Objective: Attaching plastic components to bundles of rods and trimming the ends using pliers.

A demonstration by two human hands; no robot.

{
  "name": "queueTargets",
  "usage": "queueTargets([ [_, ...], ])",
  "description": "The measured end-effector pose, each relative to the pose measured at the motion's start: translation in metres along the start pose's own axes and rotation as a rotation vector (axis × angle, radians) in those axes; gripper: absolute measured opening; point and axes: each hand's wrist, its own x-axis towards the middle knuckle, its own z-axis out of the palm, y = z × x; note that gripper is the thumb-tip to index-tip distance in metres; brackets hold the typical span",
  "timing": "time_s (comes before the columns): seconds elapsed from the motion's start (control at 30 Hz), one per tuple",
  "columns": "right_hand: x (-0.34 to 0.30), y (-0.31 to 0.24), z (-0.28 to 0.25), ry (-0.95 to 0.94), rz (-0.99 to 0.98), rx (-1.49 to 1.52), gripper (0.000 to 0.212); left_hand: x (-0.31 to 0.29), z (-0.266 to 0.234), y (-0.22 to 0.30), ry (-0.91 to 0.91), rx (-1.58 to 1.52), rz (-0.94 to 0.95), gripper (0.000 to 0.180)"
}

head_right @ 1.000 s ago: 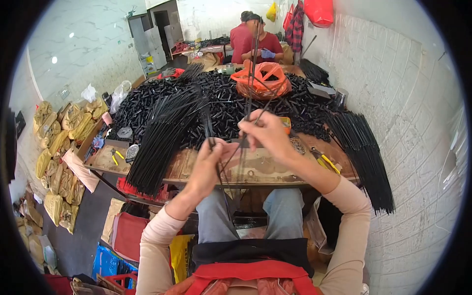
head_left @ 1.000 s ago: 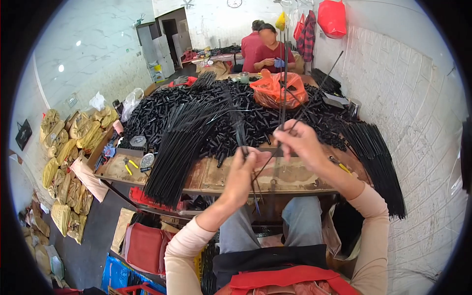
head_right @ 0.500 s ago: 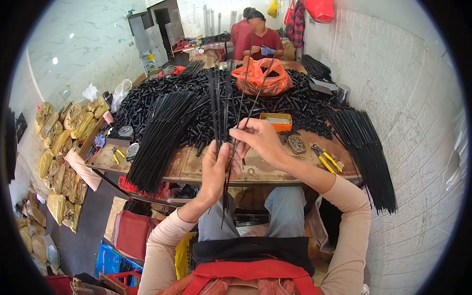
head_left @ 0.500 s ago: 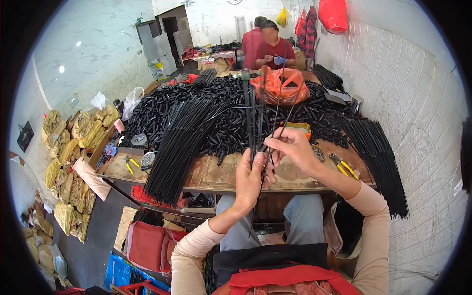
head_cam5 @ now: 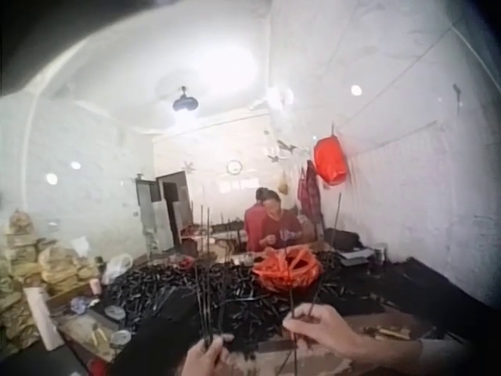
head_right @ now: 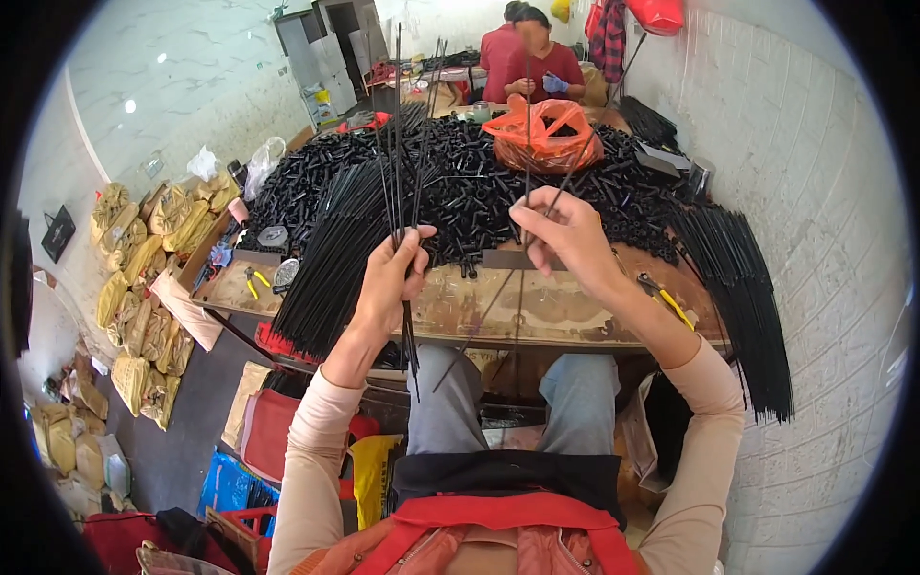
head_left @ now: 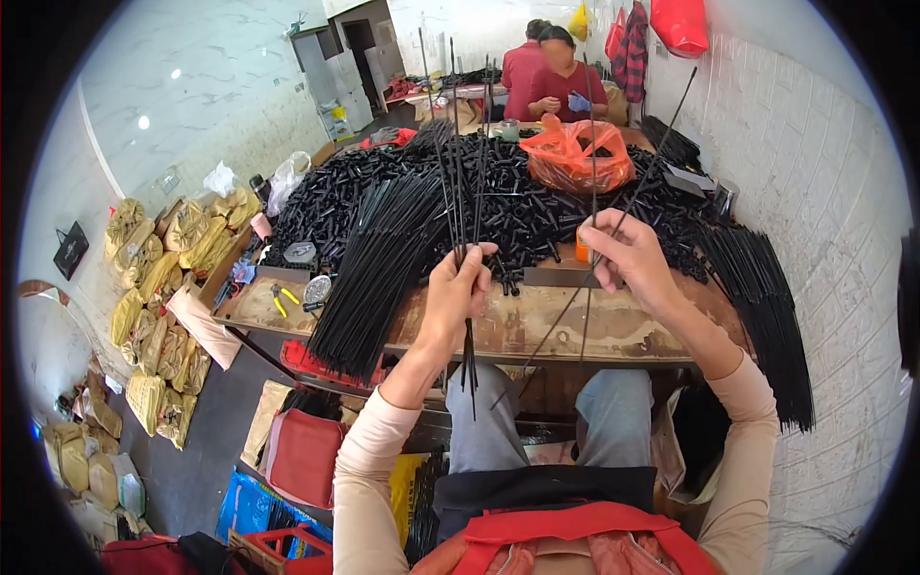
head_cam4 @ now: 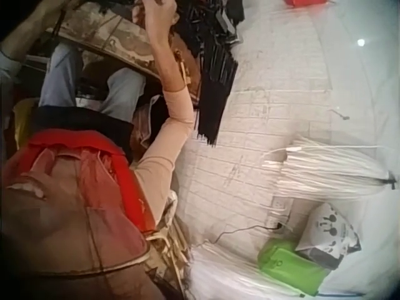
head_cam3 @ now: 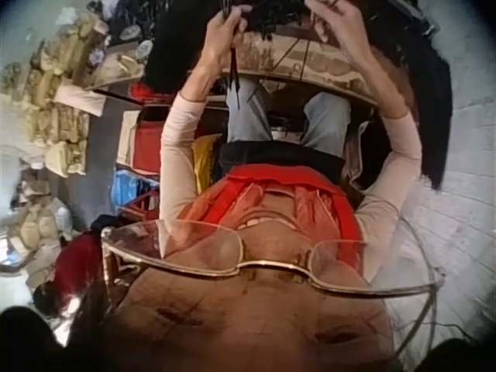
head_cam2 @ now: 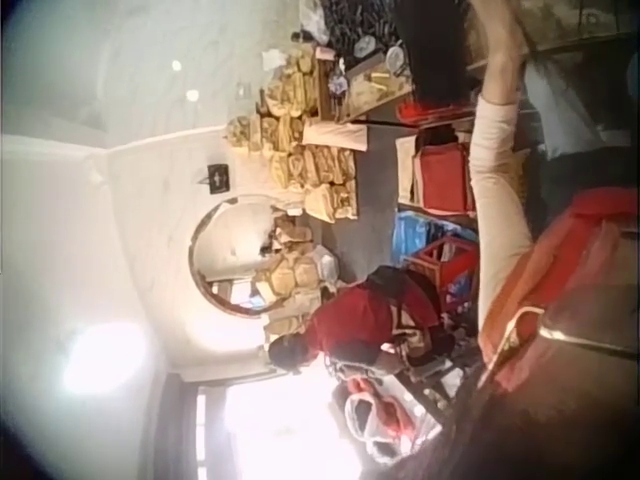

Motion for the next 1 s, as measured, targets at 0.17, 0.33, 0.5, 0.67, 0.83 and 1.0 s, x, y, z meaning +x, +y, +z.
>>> queueTargets([
  [0.17,0.012,0.007,0.015,-0.072,0.014,0.050,0.016,-0.020,0.025,-0.013,-0.035,-0.033,-0.060,0.018],
  [0.33,0.029,0.012,0.014,-0.197,0.104,0.032,0.022,-0.040,0.052,-0.018,-0.135,-0.059,-0.141,0.022],
  [0.5,0.014,-0.020,-0.018,0.114,-0.203,-0.566,0.038,-0.045,0.050,-0.017,-0.185,-0.023,-0.135,0.027],
  [0.67,0.097,-0.031,-0.059,-0.183,-0.021,0.110,0.050,-0.053,0.074,-0.042,-0.285,-0.028,-0.099,0.027],
  [0.83,0.088,-0.025,-0.018,-0.348,0.070,0.344,0.032,-0.071,0.061,-0.042,-0.498,-0.101,-0.329,0.045],
  [1.0,0.029,-0.026,-0.009,-0.369,0.096,0.261,0.026,-0.032,0.066,-0.015,-0.590,-0.256,-0.328,0.046],
])
